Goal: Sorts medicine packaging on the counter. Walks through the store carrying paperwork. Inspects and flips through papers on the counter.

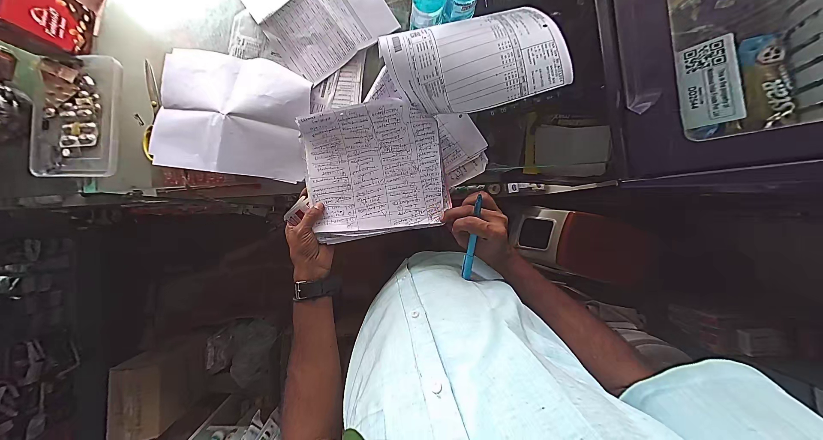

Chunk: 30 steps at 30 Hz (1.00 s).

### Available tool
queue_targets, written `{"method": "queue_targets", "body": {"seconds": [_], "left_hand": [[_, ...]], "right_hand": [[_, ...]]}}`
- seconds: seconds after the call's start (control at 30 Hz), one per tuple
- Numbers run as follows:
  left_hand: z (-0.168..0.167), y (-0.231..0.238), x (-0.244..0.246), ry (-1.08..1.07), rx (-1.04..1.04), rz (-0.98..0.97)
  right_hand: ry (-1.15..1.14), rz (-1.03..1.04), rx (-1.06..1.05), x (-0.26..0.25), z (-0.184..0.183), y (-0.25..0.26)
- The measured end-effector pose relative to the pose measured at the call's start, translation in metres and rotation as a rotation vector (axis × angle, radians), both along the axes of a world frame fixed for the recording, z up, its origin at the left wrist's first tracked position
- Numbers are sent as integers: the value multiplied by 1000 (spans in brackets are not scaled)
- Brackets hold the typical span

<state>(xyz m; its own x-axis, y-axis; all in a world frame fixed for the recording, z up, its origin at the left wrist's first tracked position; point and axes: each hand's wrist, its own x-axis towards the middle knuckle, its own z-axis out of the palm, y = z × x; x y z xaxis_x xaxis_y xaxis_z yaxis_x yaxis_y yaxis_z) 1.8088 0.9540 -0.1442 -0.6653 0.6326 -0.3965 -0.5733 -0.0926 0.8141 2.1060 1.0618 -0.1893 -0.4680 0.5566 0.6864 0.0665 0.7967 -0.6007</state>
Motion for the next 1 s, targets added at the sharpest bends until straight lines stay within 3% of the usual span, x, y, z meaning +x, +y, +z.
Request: {"method": "queue_targets", "body": {"seconds": [1.0], "left_hand": [[-1, -5, 3, 11, 63, -20]], "right_hand": [[-51, -17, -45, 2, -3, 3]]}}
